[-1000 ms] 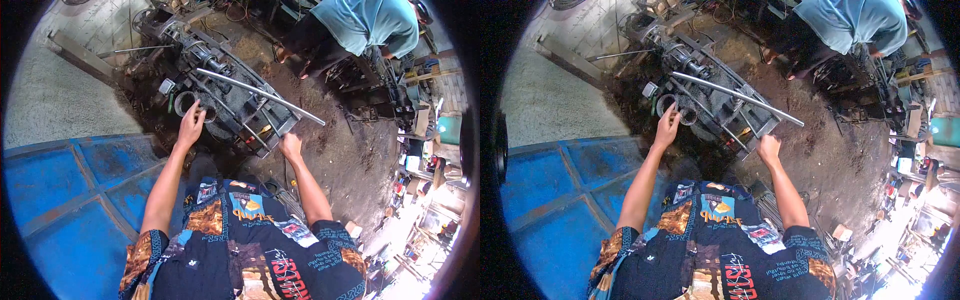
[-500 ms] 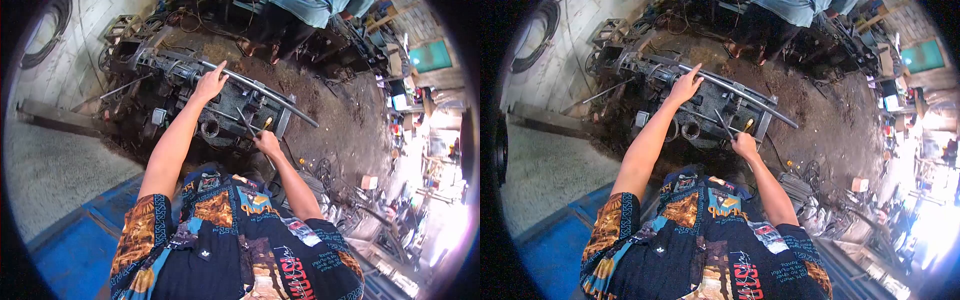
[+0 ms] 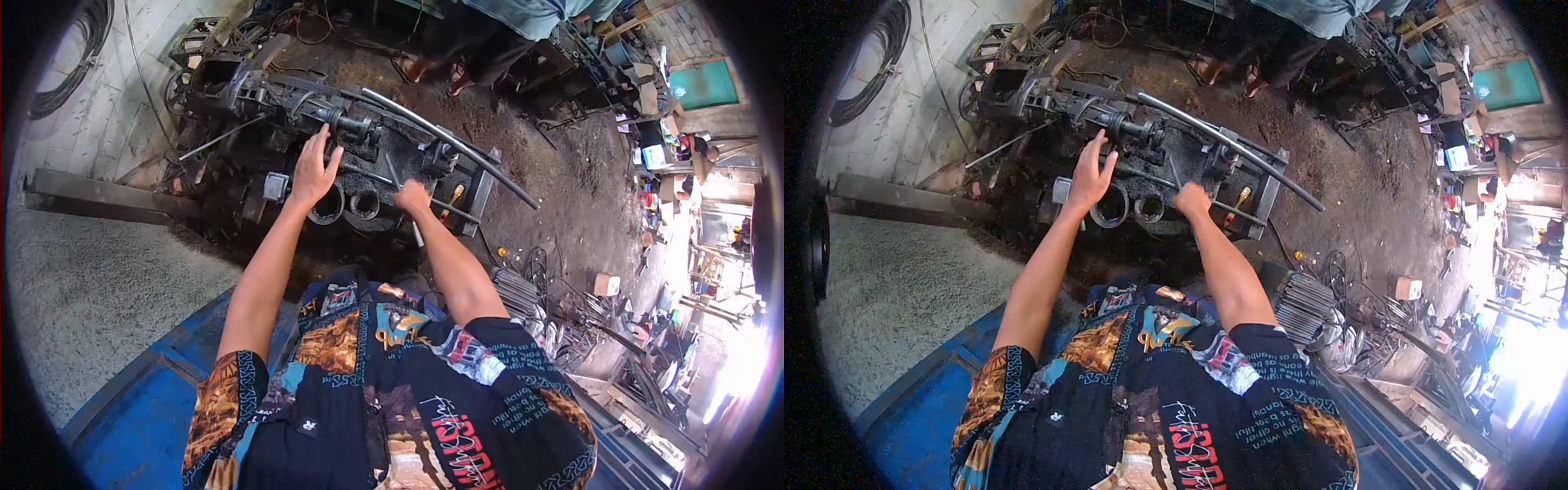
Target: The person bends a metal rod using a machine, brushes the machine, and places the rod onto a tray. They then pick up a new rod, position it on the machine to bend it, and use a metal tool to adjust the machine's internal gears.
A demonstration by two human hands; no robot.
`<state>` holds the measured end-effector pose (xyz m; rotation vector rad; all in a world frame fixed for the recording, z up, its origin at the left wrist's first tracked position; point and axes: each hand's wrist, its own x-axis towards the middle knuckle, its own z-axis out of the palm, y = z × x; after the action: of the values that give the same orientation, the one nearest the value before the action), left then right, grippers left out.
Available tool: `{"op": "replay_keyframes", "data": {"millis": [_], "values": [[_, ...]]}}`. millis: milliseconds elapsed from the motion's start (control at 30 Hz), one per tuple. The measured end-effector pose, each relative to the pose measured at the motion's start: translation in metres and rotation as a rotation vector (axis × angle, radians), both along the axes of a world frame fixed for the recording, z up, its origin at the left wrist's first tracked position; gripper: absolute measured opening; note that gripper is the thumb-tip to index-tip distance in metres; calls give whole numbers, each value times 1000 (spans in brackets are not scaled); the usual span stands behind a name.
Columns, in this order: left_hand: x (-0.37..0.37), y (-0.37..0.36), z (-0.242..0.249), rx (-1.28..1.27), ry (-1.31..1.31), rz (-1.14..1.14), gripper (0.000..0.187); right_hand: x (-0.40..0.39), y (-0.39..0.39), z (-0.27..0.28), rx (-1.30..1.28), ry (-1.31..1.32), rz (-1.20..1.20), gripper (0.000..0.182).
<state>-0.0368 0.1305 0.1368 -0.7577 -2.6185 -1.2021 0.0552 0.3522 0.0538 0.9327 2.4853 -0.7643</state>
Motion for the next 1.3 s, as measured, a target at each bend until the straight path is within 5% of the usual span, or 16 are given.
{"op": "replay_keyframes", "data": {"millis": [367,600,800,900,1000,1133,1300], "values": [[9,-6,-10,-16,-63,-48,53,5,4,3,133,-158,315,38],[1,-16,-11,111,-98,22,49,9,29,28,46,-202,307,37],[-17,-40,7,258,-8,127,44,-1,18,35,-86,98,588,29],[-20,-52,50,373,9,146,44,-11,-1,43,28,544,715,17],[-24,-67,76,389,70,150,50,-27,-14,46,134,674,796,13],[-20,-86,76,334,53,174,50,-35,-13,30,215,730,817,11],[-1,-96,65,292,-31,221,50,-17,-13,-15,-65,675,751,17]]}}
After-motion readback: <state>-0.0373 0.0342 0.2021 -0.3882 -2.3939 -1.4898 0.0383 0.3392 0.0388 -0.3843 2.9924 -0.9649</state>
